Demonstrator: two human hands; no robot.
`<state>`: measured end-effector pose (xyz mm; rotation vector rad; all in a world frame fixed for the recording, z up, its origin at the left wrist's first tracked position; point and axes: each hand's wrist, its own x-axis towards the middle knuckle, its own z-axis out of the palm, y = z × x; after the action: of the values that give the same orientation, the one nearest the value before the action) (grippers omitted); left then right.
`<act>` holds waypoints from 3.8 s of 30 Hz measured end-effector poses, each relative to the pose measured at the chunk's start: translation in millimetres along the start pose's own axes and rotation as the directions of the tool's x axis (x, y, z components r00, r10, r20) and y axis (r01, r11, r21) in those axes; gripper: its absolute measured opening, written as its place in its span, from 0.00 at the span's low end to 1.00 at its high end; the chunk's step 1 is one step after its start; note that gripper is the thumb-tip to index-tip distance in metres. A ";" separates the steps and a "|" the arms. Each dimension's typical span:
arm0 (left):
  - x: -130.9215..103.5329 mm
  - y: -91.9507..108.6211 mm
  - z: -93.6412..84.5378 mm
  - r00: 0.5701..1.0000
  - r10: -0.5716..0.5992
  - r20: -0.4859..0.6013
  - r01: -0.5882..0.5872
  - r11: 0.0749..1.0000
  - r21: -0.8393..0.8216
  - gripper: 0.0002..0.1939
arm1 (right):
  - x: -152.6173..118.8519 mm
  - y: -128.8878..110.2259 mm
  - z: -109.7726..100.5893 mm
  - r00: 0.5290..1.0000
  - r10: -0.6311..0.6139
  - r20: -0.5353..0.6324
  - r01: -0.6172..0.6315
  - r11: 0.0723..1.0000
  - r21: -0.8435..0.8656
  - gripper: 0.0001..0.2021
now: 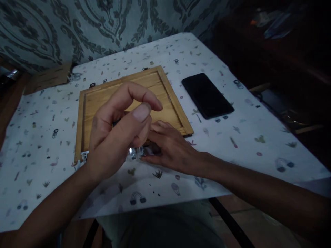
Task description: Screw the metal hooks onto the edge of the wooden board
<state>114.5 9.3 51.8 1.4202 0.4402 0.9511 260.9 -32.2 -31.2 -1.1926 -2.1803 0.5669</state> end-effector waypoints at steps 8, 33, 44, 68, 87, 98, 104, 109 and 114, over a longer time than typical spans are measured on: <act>6.1 16.1 1.3 0.959 0.044 -0.280 -0.039 0.999 0.022 0.15 | -1.0 4.7 3.6 0.998 -0.050 -0.046 0.050 0.999 -0.005 0.24; 1.2 -2.6 3.8 0.961 0.093 -0.262 -0.080 0.995 0.058 0.10 | -0.1 3.7 2.6 0.999 -0.032 -0.038 0.032 0.999 -0.003 0.21; 4.8 2.2 -4.5 0.996 -0.012 -0.083 0.014 1.000 0.027 0.11 | 0.0 2.7 2.6 0.999 -0.027 -0.031 0.028 0.999 0.015 0.20; 2.0 10.1 0.8 0.972 -0.037 -0.231 0.037 0.999 -0.001 0.17 | -0.5 5.5 4.2 0.998 -0.038 -0.053 0.039 0.999 0.003 0.22; -5.2 1.3 -14.1 0.990 0.024 0.141 -0.037 0.995 0.093 0.09 | -0.1 3.6 4.0 0.999 -0.030 -0.041 0.030 1.000 0.007 0.16; 3.7 8.9 -28.1 0.958 -0.047 0.283 0.005 0.989 0.148 0.06 | -0.4 1.6 0.8 1.000 -0.018 -0.020 0.018 0.999 0.027 0.18; -0.3 13.0 -12.7 0.990 -0.121 -0.066 0.136 0.942 0.307 0.13 | 0.4 4.1 4.0 0.999 -0.026 -0.038 0.026 1.000 0.005 0.20; -0.4 3.6 1.3 0.980 0.014 -0.199 0.011 0.992 0.123 0.07 | 1.1 2.6 1.1 1.000 -0.002 0.000 0.002 1.000 0.023 0.20; -1.6 4.3 5.0 0.980 -0.028 -0.195 0.042 0.997 0.065 0.10 | -0.2 3.3 1.1 1.000 -0.009 -0.007 0.009 1.000 0.022 0.19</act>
<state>116.2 4.4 56.2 1.3826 0.6464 1.0589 262.3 -30.8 -34.2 -1.1708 -2.1672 0.5807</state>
